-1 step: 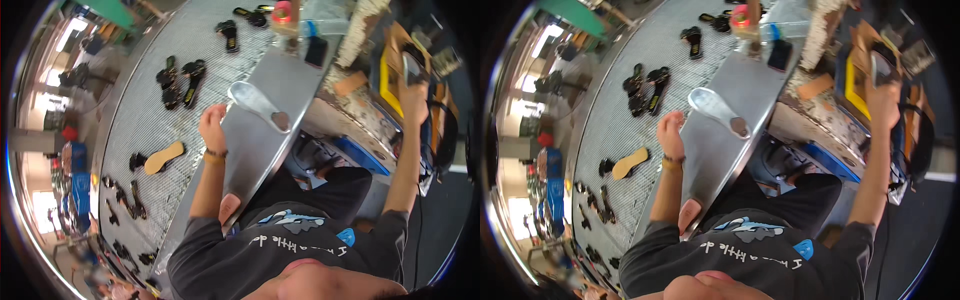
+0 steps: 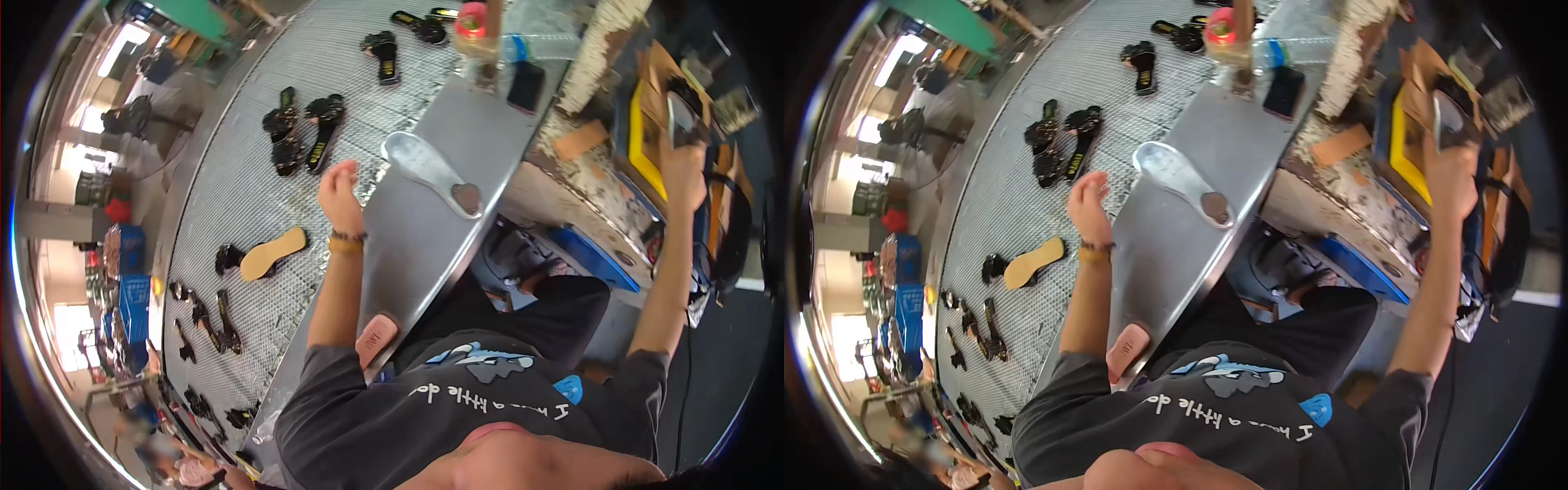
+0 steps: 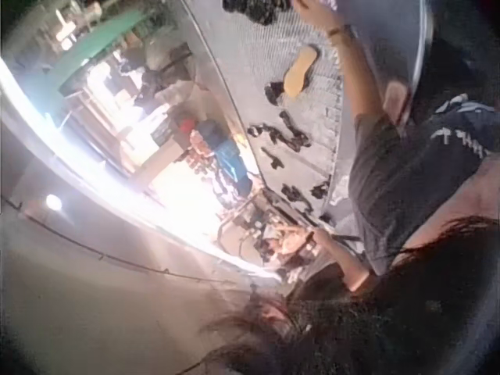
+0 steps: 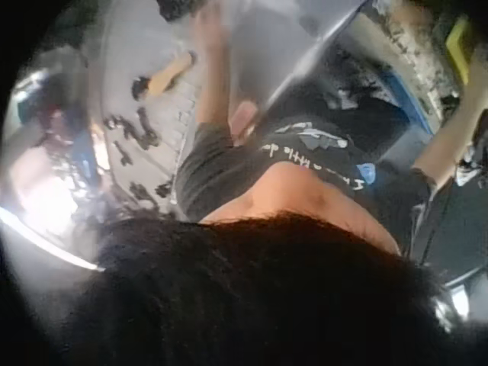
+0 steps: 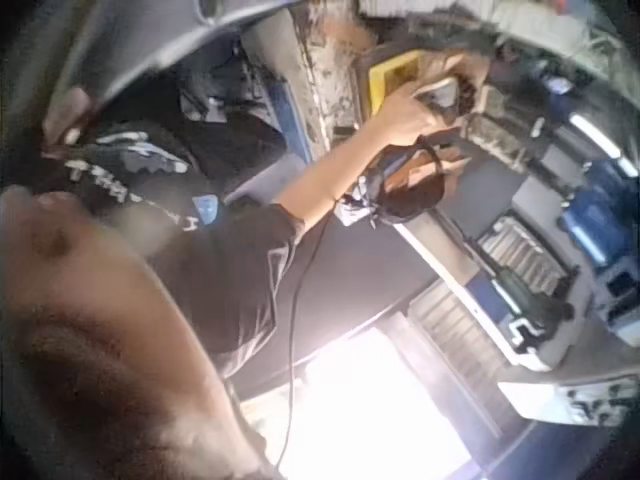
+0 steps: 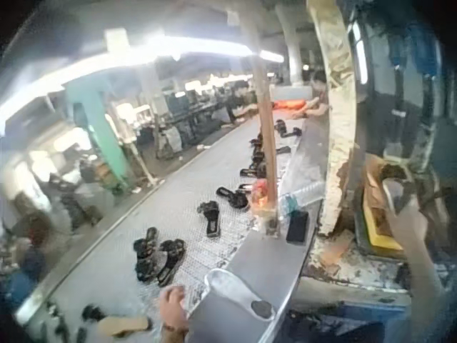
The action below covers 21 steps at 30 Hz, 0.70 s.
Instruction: The person repeatedly picks up sandals from the conveyor, fits each sandal onto a metal shoe last, and presses it into a machine.
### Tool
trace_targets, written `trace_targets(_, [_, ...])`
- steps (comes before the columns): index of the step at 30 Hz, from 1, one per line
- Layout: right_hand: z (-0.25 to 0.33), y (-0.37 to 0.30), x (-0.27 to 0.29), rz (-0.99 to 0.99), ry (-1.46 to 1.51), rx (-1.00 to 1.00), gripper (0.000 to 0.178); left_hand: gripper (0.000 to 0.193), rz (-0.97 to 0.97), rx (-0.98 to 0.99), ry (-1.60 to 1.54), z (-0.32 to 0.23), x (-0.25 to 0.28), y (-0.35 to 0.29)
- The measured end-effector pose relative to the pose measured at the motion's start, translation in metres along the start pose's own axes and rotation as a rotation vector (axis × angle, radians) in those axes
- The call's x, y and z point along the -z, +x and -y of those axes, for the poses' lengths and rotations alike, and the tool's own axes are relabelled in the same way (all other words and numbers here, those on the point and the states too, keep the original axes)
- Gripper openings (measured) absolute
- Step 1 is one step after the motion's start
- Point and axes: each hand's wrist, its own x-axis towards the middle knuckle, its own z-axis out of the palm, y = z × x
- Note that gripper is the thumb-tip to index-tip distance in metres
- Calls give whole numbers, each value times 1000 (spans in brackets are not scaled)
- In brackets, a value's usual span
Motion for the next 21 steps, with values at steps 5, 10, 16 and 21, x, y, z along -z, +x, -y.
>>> trace_targets(5, [28, 3, 32, 41, 138, -144, 83, 56, -566, -172, 618, 89, 123, 177])
trace_targets(10, [12, -7, 14, -515, 229, -11, 74, 97, -580, -19, 1033, 98, 161, 268])
trace_targets(16, [17, 2, 35, -312, 197, -177, 61, 67, -387, 361, 1058, 108, 68, 247])
trace_targets(21, [23, 1, 42, -303, 170, -144, 52, 59, -193, 343, 1219, 81, -16, 227])
